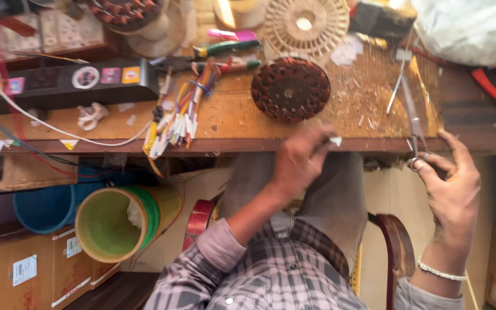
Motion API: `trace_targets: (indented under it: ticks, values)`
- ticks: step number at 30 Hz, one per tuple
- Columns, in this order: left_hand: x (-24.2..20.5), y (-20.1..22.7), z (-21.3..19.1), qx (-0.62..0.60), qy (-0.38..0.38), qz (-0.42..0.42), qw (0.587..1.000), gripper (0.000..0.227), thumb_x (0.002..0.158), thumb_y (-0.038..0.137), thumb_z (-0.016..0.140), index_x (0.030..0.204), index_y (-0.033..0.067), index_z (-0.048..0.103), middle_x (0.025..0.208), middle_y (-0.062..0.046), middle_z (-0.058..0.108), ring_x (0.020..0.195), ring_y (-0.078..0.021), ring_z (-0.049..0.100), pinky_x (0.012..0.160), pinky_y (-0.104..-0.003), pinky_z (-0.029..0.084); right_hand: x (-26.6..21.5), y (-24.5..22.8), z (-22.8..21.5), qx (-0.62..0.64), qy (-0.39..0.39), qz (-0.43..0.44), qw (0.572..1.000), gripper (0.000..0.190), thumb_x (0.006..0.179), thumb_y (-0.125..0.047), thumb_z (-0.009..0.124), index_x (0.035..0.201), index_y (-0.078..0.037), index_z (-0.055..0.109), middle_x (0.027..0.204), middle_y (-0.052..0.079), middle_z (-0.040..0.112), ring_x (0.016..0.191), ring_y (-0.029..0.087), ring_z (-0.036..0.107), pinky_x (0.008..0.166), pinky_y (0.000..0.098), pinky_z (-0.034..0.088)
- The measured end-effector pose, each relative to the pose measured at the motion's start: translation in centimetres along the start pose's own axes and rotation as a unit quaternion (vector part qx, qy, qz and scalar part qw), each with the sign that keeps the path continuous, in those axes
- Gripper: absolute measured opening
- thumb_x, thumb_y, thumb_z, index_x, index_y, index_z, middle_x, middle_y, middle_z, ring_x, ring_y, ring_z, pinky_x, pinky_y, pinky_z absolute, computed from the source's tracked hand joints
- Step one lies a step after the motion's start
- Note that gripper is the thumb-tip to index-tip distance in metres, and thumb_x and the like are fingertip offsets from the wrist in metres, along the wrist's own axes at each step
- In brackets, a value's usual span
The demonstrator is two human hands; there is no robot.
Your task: The person cuts small white insulating strips with scissors and inserts them between copper windings on a motor stator. The person repeats this process multiple times, handling the stator and strips by hand.
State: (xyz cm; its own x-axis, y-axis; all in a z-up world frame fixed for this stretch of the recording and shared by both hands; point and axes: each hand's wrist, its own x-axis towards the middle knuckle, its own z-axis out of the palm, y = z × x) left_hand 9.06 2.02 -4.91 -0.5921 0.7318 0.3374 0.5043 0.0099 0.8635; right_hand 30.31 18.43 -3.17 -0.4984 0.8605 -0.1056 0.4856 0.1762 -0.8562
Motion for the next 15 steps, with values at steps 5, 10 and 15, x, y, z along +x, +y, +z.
trace_targets:
  ticks: [5, 10, 15]
  values:
    - [0.1, -0.1, -1.5, -0.246, -0.054, -0.2, 0.947, 0.015, 0.096, 0.009, 0.076, 0.11, 0.004, 0.079, 0.096, -0.005, 0.079, 0.086, -0.0077, 0.071, 0.068, -0.024, 0.057, -3.2, 2.8, 1.8, 0.264, -0.118, 0.051, 0.956, 0.045, 0.091, -0.006, 0.075, 0.133, 0.004, 0.06, 0.105, 0.012, 0.071, 0.097, 0.018, 0.07, 0.09, 0.0308, 0.058]
    - [0.7, 0.8, -2.4, -0.261, -0.043, -0.141, 0.954, 0.014, 0.099, 0.008, 0.075, 0.111, 0.002, 0.078, 0.1, -0.003, 0.078, 0.091, -0.0063, 0.071, 0.079, -0.021, 0.057, -5.4, 2.1, 4.6, 0.177, -0.292, 0.112, 0.933, 0.054, 0.072, -0.017, 0.084, 0.12, 0.001, 0.068, 0.092, 0.003, 0.069, 0.085, 0.012, 0.067, 0.076, 0.0276, 0.055]
    - [1.1, 1.3, -3.0, -0.216, -0.07, -0.19, 0.955, 0.014, 0.097, 0.012, 0.073, 0.105, 0.0014, 0.078, 0.09, -0.004, 0.08, 0.082, -0.0053, 0.074, 0.07, -0.02, 0.058, -6.5, 0.7, 6.2, 0.22, -0.398, 0.105, 0.884, 0.068, 0.069, -0.028, 0.089, 0.127, 0.001, 0.069, 0.086, 0.0, 0.065, 0.082, 0.009, 0.06, 0.074, 0.027, 0.049]
